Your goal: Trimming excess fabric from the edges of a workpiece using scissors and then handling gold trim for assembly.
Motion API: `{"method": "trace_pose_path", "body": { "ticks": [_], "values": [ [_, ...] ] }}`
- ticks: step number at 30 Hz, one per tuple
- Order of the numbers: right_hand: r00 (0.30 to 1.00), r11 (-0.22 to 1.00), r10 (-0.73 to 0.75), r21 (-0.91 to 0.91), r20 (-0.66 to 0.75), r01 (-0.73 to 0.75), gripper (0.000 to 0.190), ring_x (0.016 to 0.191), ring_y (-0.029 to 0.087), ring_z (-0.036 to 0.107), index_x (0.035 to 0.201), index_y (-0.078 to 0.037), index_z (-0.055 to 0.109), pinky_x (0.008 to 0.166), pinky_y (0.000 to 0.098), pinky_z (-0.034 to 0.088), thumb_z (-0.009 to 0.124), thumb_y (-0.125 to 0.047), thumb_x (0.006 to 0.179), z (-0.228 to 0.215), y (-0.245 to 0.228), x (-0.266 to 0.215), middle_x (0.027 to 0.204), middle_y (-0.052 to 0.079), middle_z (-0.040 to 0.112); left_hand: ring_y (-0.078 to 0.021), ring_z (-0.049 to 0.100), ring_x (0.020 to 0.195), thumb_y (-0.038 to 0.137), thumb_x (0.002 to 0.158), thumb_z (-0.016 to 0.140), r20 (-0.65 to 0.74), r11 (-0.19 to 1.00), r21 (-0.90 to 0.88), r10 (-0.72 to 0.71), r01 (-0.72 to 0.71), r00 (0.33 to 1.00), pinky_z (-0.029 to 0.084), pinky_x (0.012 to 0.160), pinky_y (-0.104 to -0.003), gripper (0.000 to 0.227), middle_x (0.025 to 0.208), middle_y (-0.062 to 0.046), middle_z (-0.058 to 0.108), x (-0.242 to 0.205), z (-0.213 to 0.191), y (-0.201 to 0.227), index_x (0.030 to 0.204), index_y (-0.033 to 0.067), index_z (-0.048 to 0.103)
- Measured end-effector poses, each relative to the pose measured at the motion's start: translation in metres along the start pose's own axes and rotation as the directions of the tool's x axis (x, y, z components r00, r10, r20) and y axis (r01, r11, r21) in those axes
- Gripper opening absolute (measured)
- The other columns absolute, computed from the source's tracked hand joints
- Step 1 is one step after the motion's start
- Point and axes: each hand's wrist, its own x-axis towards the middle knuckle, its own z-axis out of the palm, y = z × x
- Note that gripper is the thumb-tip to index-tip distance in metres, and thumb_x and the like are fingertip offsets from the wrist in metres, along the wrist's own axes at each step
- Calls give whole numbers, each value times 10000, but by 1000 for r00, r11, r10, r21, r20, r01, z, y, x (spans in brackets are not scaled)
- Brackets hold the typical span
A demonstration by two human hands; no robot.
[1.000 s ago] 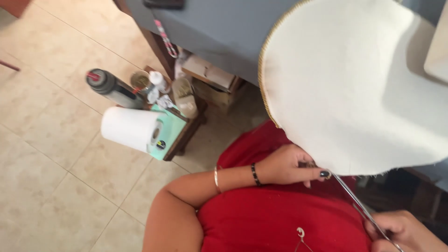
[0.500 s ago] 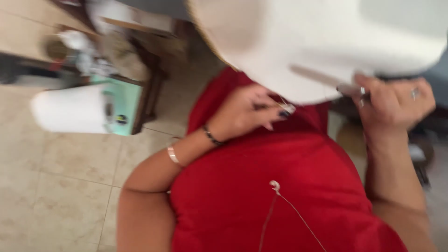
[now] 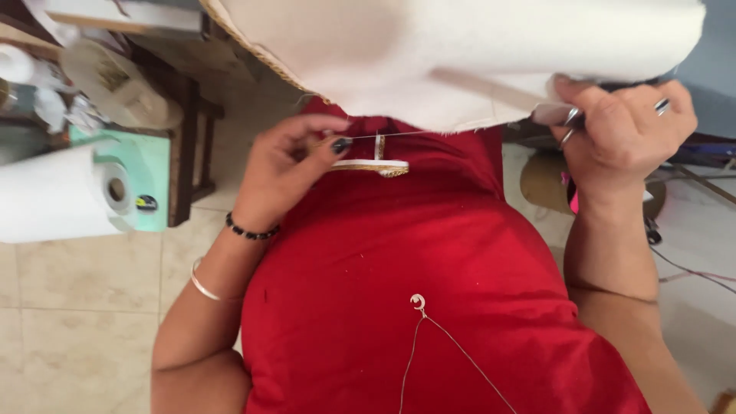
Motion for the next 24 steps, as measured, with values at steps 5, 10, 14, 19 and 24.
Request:
{"method": "trace_pose_path", "body": {
  "ticks": [5,10,14,19,24],
  "values": [
    [996,999,-51,-19,-78,50,397,537,184,368,904,-119,863,603,352,364,922,-485,1045,2,-3,10,626,-15,413,-42,581,727,218,962,735,-211,988,137,-47,78,976,478,642,-214,153,892,13,759,-17,-40,-2,1041,100,792],
    [999,999,-35,-21,-39,34,269,626,191,585,1020,-166,862,681,346,437,768,-381,1151,7,-4,6,737,-41,649,-89,620,612,149,957,755,-310,966,238,-26,104,950,534,552,-220,94,787,-28,714,-47,-80,-2,986,60,768],
    [999,999,-26,-29,-33,25,238,555,175,449,899,-151,814,610,309,354,957,-102,1083,15,-2,0,606,-23,437,-122,646,596,129,1024,715,-594,908,340,6,245,804,506,473,-244,63,812,-55,725,-69,-136,-29,1046,80,748],
    [1000,1000,-14,-21,3,14,257,559,162,482,891,-167,789,608,303,326,942,-88,1083,12,-8,0,601,-35,467,-223,698,799,235,1114,755,-589,456,797,441,395,677,506,708,-362,134,960,-36,773,-120,-232,-102,1050,125,795],
    [942,821,-78,557,327,-125,210,662,115,710,935,-240,778,645,317,499,864,-373,799,-20,-34,48,807,-43,771,-283,642,918,52,981,724,-431,495,850,455,181,779,509,810,-381,66,1012,-100,742,-119,-203,-49,959,76,782]
  ]
}}
